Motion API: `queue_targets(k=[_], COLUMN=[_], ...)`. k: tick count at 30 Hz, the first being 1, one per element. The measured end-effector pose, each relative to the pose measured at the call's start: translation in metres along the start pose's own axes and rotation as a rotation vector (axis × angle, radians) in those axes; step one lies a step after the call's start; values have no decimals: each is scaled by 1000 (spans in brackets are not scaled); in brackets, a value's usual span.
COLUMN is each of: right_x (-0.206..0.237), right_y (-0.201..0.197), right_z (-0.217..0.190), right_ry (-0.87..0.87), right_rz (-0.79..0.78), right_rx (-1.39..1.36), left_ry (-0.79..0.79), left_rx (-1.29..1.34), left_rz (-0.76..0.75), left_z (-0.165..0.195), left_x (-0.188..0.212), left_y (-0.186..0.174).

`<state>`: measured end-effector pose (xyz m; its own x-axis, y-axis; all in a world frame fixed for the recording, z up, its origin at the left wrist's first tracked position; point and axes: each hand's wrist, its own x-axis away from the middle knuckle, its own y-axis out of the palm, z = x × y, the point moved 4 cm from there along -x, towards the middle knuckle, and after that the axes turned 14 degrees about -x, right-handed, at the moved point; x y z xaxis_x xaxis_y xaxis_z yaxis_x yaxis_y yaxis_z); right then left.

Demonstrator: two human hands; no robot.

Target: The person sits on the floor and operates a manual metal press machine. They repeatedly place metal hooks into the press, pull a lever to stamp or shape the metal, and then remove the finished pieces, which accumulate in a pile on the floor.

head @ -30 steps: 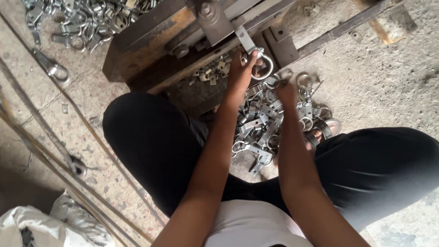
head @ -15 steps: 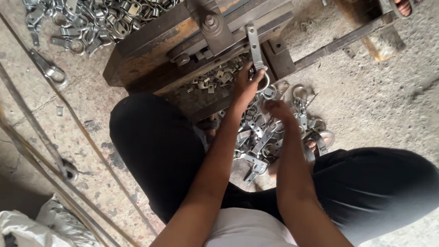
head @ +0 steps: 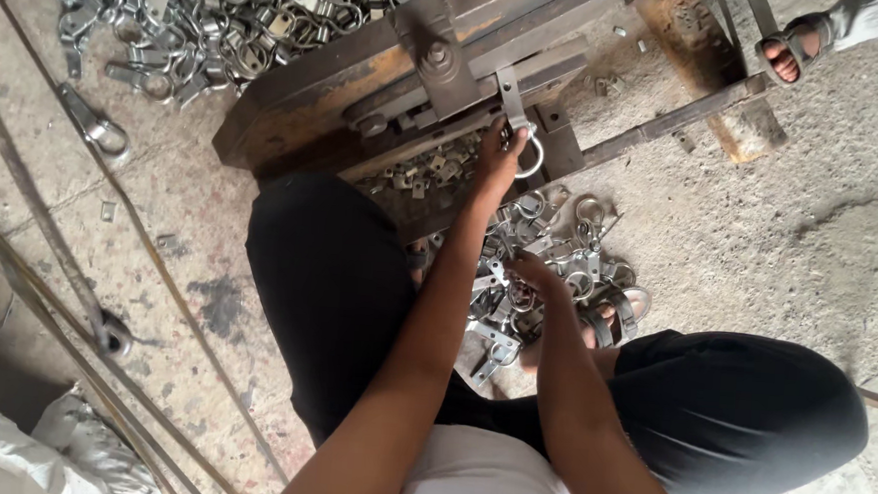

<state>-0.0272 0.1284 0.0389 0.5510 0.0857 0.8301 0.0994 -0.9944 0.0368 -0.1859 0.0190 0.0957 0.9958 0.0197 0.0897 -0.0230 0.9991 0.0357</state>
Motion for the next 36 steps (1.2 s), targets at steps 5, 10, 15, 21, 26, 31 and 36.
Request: queue_targets(k=[5,10,15,21,26,31,36], right_x=[3,5,3,3,2,14,31], right_y=[-8,0,4,6,-3,-45,-81], right_z=[2,0,3,8,7,-53,-100], right_ry=[71,-20,38,36,175,-291,-577], right_rz=[97,42,71,44,62,-10,-179], right_rx=[144,174,279,343,236,488,-844], left_ry=[89,-199,-225,-214,-200,-163,-59], left_rx=[-24,183,208,252,264,249,166], left_rz=[49,-47,4,28,23,30,69], left_z=[7,7,9,2,7,18,16], left_x=[-2,1,2,3,5,7,2], left_y=[-10,-11,-22,-27,-28,-31,-26])
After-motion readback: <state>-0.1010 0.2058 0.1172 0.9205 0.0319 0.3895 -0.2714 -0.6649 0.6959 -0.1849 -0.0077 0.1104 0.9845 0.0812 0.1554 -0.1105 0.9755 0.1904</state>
